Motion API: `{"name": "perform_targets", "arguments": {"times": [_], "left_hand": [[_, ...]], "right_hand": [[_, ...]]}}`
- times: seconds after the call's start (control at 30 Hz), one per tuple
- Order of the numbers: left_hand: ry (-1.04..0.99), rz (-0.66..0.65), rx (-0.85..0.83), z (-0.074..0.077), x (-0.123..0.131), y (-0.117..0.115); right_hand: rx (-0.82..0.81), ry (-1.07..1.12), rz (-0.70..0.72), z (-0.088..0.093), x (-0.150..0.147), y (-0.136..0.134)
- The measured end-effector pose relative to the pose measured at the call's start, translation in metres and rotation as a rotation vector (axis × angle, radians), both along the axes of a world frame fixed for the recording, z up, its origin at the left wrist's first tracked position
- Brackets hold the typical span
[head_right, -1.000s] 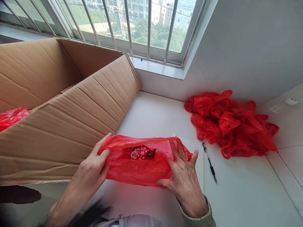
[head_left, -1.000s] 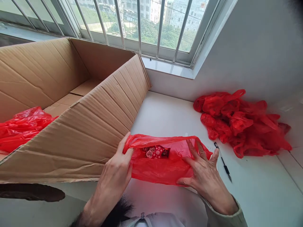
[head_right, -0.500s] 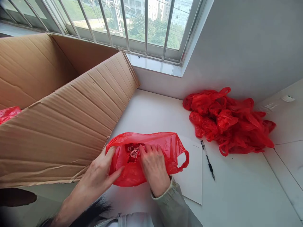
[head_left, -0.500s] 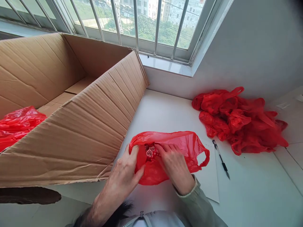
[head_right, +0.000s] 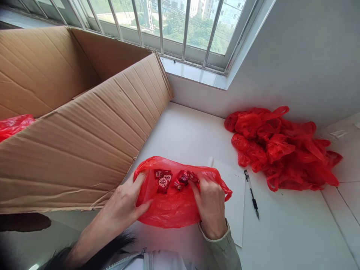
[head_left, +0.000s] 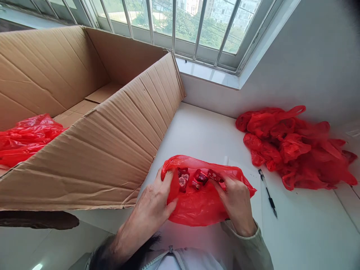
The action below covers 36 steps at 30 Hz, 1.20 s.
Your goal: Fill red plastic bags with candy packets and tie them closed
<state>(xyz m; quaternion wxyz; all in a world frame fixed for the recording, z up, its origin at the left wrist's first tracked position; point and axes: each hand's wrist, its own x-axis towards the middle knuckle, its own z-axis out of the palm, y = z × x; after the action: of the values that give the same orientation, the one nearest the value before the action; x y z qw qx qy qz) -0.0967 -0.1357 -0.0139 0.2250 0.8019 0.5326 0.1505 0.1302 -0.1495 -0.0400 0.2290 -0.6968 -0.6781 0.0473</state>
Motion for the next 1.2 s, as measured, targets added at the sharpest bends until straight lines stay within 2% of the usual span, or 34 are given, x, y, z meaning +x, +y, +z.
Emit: {"name": "perform_targets", "arguments": {"times": [0.07, 0.33, 0.53, 0.67, 0.87, 0.97, 1.13, 1.2], "left_hand": [[-0.004, -0.009, 0.012, -0.001, 0.000, 0.000], [-0.064, -0.009, 0.061, -0.002, -0.001, -0.001], [-0.027, 0.004, 0.062, -0.001, -0.005, -0.001], [-0.031, -0.005, 0.052, 0.001, -0.008, 0.000], [-0.056, 0.005, 0.016, 0.003, -0.009, -0.001], [-0.052, 0.022, -0.009, 0.000, -0.008, -0.001], [-0.050, 0.017, -0.051, -0.003, -0.008, -0.002], [-0.047, 0.020, -0.065, -0.003, -0.008, -0.002]], "right_hand": [[0.031, -0.036, 0.011, 0.000, 0.002, -0.001], [-0.008, -0.226, 0.257, -0.003, -0.019, -0.008], [-0.193, -0.278, 0.318, -0.003, -0.040, -0.009], [-0.276, -0.323, 0.263, -0.007, -0.048, -0.002], [-0.244, -0.314, 0.123, -0.008, -0.048, 0.005], [-0.334, -0.287, 0.078, -0.007, -0.049, 0.001], [-0.381, -0.168, 0.141, -0.004, -0.046, -0.008], [-0.387, -0.152, 0.124, -0.002, -0.043, -0.008]]}}
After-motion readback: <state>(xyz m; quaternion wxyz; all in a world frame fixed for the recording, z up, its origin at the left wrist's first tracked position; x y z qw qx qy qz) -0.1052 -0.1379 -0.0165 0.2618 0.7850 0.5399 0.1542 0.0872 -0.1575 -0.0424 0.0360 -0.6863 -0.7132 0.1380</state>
